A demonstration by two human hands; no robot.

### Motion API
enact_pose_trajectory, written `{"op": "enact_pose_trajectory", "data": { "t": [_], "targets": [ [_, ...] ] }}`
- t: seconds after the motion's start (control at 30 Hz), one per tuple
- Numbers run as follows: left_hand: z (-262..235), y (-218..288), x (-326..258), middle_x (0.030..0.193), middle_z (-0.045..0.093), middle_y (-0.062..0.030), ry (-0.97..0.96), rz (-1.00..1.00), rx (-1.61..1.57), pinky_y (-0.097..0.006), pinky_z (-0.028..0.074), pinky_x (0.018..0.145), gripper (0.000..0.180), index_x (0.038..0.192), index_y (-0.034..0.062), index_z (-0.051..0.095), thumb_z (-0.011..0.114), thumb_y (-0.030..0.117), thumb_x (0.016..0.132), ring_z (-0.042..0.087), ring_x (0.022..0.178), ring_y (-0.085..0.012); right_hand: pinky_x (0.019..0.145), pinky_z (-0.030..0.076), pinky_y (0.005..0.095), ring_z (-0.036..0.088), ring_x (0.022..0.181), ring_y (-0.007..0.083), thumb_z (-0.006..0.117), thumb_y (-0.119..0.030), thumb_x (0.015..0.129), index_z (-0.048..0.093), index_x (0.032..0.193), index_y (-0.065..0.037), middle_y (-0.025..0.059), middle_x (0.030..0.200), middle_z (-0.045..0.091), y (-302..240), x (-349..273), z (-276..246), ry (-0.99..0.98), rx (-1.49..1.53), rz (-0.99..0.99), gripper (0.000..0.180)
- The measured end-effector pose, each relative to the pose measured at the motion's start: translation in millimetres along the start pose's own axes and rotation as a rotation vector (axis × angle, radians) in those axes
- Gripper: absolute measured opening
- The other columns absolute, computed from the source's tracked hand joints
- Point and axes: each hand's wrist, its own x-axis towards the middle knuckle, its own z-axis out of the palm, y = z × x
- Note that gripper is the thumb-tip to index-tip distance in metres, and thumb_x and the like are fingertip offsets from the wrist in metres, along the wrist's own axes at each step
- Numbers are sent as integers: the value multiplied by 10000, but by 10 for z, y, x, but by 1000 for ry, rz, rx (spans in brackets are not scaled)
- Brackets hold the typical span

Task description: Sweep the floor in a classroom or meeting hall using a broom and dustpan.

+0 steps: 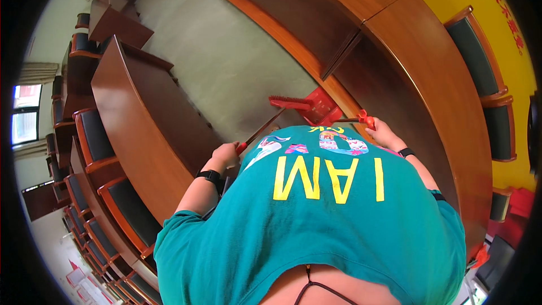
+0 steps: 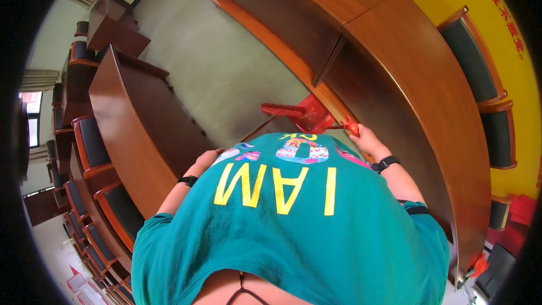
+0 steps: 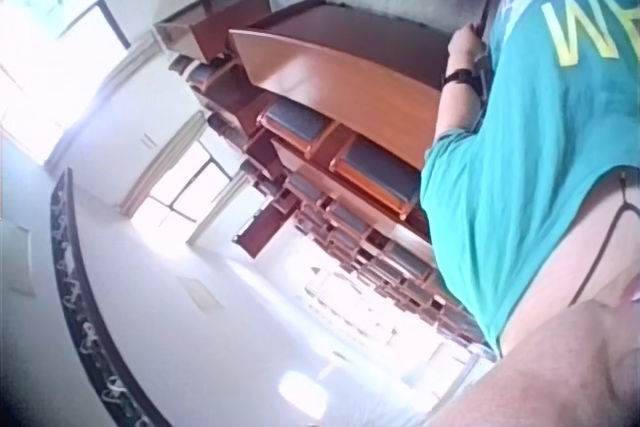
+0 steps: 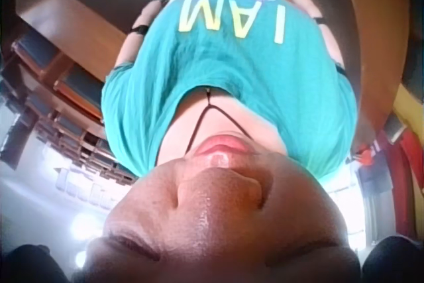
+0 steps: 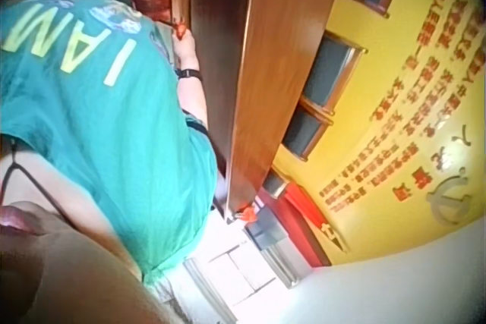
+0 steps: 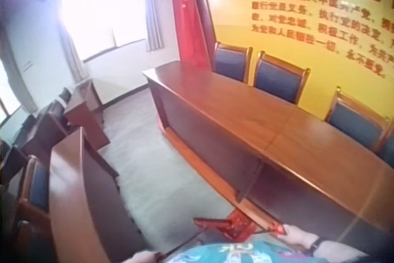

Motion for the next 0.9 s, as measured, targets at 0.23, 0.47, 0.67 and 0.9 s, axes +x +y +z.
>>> {"op": "enact_pose_trajectory", "data": {
  "t": [0.23,0.47,0.67,0.9],
  "targets": [
    [307,-225,-375,966,662,-127,105,6,-499,-311,517,613,523,1253,85,538,650,134,745,656,750,-216,798,458,380,591,911,327,659,-183,797,530,1005,-10,198,944,607,-286,106,-220,-61,-123,-64,300],
    [97,-219,-606,931,663,-161,368,-34,-395,-333,513,610,498,1232,57,544,618,104,742,659,672,-240,800,457,378,587,915,334,653,-178,796,531,1023,-14,197,960,607,-549,451,-86,-79,-109,-156,305],
    [54,-414,-315,893,661,-196,456,-155,-672,-364,515,664,471,1198,36,563,584,108,733,668,725,-275,809,455,351,596,912,271,641,-160,809,536,1083,-24,171,976,619,-1015,891,-21,-97,-56,-201,323],
    [-240,-620,-38,811,659,-193,529,-220,-607,-376,515,625,362,1070,27,616,548,110,725,664,675,-291,841,427,295,535,884,143,595,-112,858,533,1141,-47,61,962,607,-1706,1211,9,-112,-68,-248,296]
  ]
}}
